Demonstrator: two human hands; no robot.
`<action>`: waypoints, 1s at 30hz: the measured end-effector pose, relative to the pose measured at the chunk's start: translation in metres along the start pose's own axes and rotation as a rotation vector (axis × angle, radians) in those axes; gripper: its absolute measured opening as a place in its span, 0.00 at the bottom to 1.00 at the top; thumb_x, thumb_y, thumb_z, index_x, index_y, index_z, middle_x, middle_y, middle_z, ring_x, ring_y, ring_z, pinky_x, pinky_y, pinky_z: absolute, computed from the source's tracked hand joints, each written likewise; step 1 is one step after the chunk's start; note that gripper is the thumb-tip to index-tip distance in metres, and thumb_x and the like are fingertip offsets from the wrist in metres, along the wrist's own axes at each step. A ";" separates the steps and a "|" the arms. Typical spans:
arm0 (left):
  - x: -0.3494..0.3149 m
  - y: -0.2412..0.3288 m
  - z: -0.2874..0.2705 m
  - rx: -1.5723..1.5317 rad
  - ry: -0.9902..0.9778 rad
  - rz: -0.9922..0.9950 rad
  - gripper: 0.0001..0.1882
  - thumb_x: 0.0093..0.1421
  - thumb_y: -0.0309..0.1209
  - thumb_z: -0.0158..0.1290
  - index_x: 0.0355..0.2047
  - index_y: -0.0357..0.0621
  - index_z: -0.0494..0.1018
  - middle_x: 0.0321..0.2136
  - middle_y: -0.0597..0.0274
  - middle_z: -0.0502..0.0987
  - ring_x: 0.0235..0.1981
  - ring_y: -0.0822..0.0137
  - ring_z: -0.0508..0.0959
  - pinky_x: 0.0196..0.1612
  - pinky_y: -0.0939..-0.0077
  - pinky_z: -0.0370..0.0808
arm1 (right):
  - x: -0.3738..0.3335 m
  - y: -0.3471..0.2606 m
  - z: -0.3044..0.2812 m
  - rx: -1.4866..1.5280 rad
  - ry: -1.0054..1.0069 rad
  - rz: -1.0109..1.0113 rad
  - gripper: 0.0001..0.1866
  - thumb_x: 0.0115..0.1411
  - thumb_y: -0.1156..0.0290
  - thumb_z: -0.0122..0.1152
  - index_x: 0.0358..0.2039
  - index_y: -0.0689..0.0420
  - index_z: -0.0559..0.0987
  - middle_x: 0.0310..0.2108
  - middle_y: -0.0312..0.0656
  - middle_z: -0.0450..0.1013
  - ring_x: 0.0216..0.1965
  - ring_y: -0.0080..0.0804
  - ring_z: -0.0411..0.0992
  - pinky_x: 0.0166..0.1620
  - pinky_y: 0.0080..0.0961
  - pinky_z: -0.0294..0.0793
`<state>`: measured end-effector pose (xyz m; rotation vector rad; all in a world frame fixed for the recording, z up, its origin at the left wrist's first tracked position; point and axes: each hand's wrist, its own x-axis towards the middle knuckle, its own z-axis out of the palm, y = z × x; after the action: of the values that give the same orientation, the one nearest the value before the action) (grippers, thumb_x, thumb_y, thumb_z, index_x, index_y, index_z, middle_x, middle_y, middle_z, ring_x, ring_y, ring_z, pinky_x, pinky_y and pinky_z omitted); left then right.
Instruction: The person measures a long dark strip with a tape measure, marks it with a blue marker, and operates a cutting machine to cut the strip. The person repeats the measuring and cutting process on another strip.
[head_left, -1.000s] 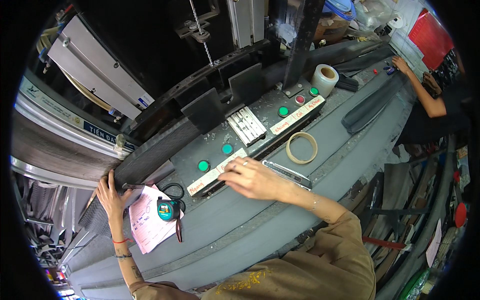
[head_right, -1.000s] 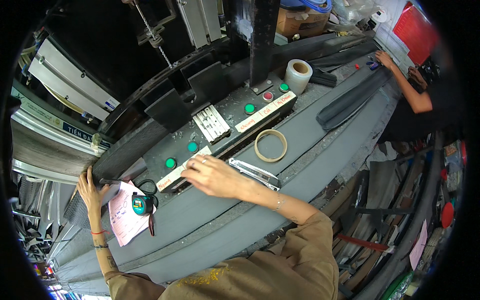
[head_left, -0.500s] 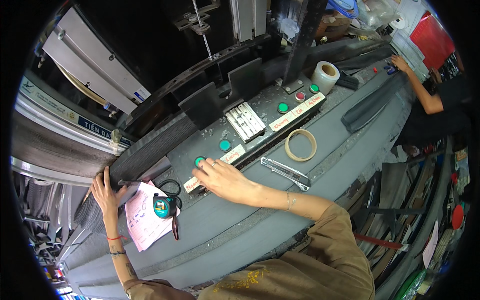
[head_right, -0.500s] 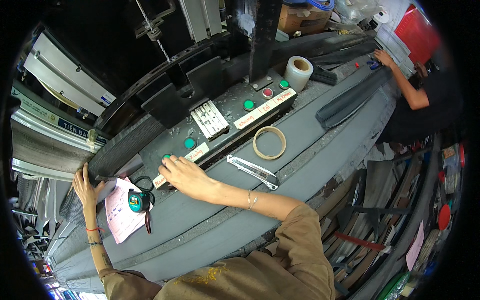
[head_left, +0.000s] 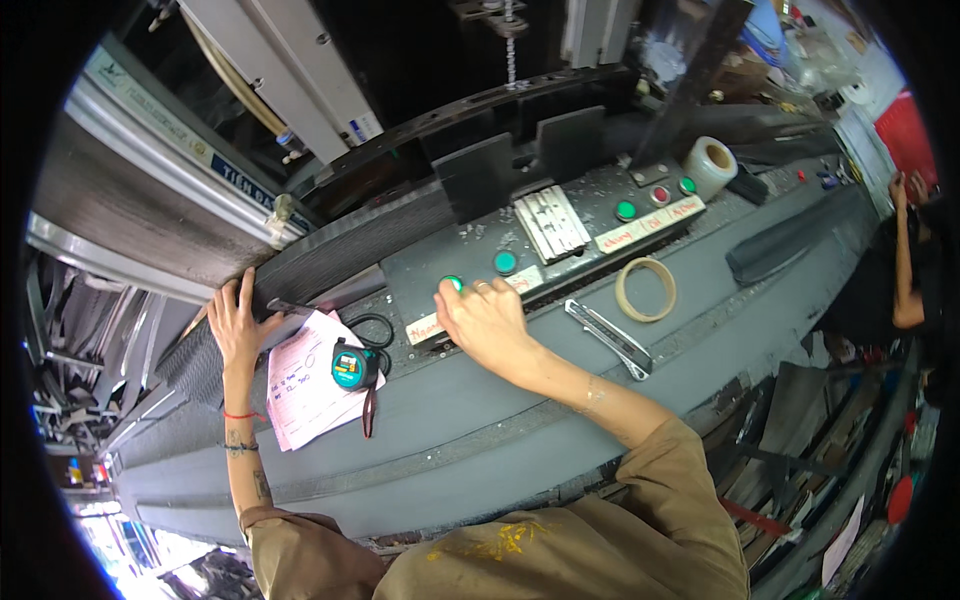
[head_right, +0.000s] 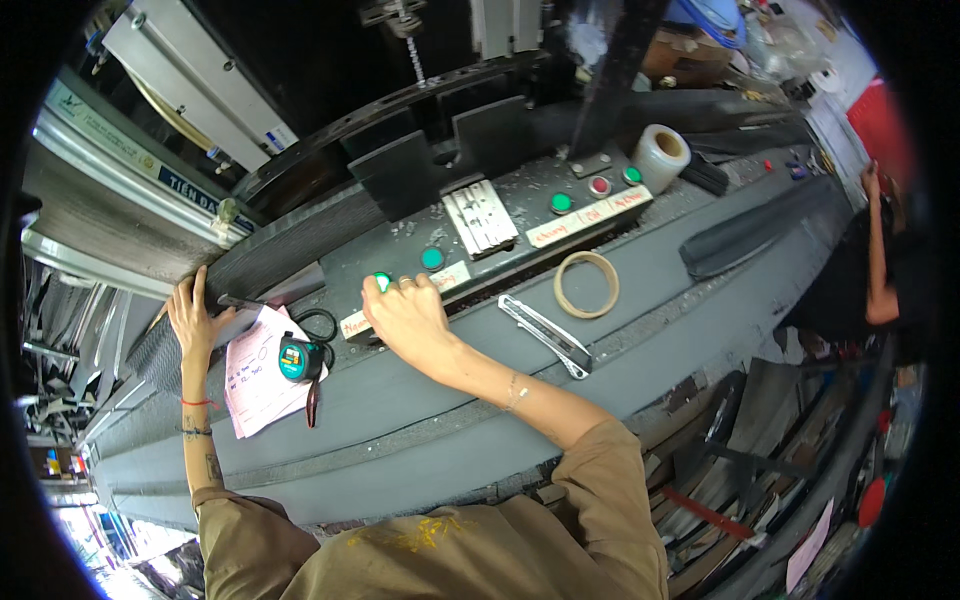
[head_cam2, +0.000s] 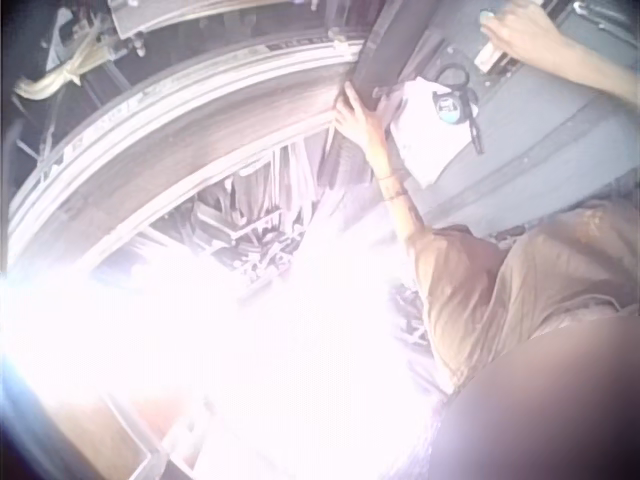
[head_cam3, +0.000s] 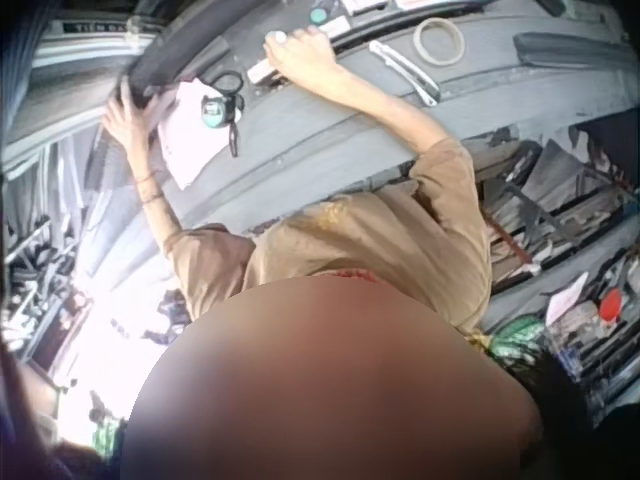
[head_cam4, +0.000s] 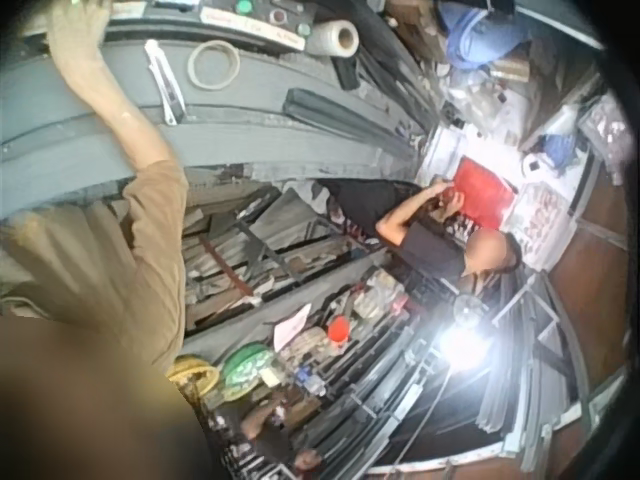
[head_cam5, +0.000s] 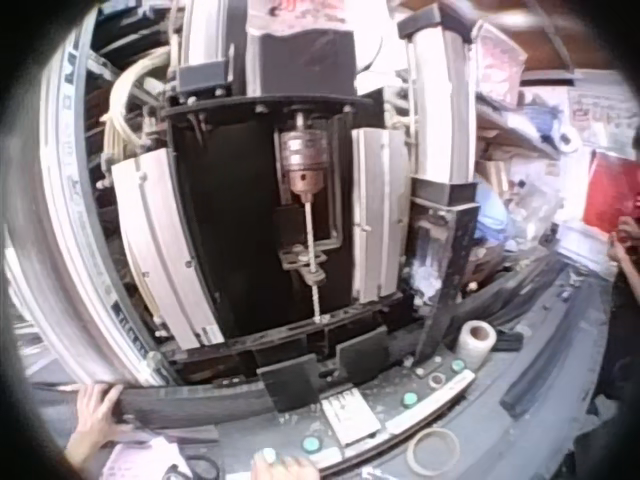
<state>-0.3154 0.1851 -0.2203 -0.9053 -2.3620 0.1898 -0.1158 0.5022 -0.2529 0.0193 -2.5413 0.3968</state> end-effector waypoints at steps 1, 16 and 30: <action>0.001 0.000 -0.001 -0.008 0.002 0.006 0.55 0.24 0.35 0.69 0.60 0.51 0.62 0.43 0.57 0.69 0.46 0.56 0.69 0.49 0.62 0.65 | 0.001 -0.001 -0.001 0.030 -0.012 0.029 0.09 0.59 0.67 0.54 0.24 0.58 0.70 0.10 0.42 0.69 0.14 0.39 0.70 0.24 0.31 0.69; -0.015 0.006 0.014 0.019 0.240 -0.011 0.55 0.34 0.44 0.69 0.63 0.51 0.56 0.55 0.57 0.60 0.58 0.56 0.59 0.62 0.55 0.54 | -0.031 0.014 -0.030 0.106 -0.115 0.302 0.21 0.61 0.68 0.52 0.53 0.64 0.66 0.25 0.50 0.75 0.25 0.45 0.76 0.29 0.37 0.76; -0.071 -0.088 0.000 0.146 -0.023 -0.071 0.50 0.43 0.52 0.63 0.64 0.49 0.54 0.55 0.55 0.62 0.58 0.55 0.61 0.64 0.53 0.51 | -0.008 0.025 -0.037 0.143 -0.124 0.504 0.10 0.66 0.67 0.45 0.34 0.61 0.68 0.16 0.53 0.72 0.22 0.54 0.73 0.24 0.47 0.70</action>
<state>-0.3230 0.0727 -0.2256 -0.7526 -2.3629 0.3404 -0.0917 0.5363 -0.2350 -0.5675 -2.6134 0.7905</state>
